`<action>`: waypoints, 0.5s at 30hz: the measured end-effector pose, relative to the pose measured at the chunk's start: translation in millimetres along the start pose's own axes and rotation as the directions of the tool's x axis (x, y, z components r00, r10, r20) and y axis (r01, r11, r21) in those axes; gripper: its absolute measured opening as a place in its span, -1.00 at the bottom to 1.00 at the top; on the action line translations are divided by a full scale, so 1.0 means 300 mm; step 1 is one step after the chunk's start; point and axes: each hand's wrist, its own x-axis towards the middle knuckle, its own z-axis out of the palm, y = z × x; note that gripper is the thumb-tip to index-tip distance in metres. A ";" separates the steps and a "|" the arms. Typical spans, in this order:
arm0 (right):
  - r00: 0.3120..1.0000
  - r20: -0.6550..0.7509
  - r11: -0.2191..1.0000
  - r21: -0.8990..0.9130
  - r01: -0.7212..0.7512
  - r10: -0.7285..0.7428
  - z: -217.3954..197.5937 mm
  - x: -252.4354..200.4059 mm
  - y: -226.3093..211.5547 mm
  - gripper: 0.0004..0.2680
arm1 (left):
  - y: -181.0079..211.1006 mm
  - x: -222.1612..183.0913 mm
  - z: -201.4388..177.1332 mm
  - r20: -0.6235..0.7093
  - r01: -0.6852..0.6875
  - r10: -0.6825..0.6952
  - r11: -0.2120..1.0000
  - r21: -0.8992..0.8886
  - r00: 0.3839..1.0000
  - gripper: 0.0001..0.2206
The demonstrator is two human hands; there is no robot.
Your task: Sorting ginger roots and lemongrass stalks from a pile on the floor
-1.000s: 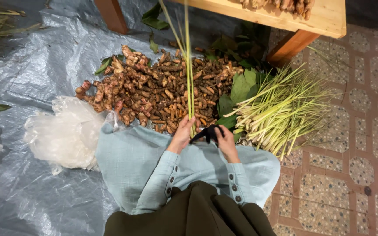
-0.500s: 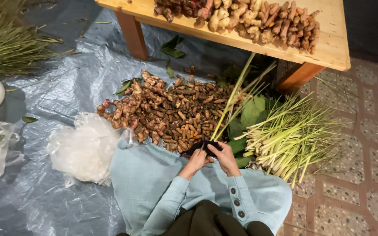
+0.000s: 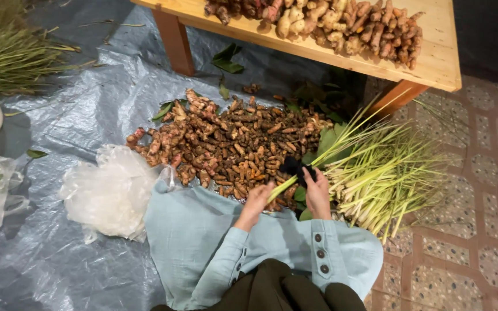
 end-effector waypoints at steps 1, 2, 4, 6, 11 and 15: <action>1.000 -0.011 1.000 0.000 0.001 -0.001 0.032 -0.014 -0.027 -0.88 | 0.034 -0.015 0.019 0.009 0.006 -0.006 1.000 0.003 1.000 -0.66; 0.999 -0.006 0.999 -0.008 0.031 -0.031 0.057 -0.036 -0.050 -0.88 | 0.061 -0.036 0.039 -0.005 0.092 -0.094 0.982 -0.166 0.996 -0.62; 0.998 -0.019 0.998 -0.015 0.064 -0.064 0.089 -0.070 -0.066 -0.87 | 0.072 -0.037 0.062 0.008 0.186 -0.193 0.929 -0.321 0.981 -0.58; 0.996 0.064 0.984 -0.160 0.073 -0.063 0.098 -0.097 -0.048 -0.86 | 0.031 -0.001 0.074 -0.092 0.131 -0.212 0.833 -0.538 0.973 -0.55; 0.993 0.109 0.974 -0.215 0.069 -0.046 0.145 -0.197 -0.040 -0.82 | -0.099 0.081 0.050 -0.143 0.110 -0.222 0.829 -0.548 0.964 -0.47; 0.963 0.227 0.955 -0.223 0.198 -0.147 0.175 -0.261 0.008 -0.81 | -0.221 0.164 0.001 -0.186 -0.021 -0.109 0.812 -0.583 0.977 -0.50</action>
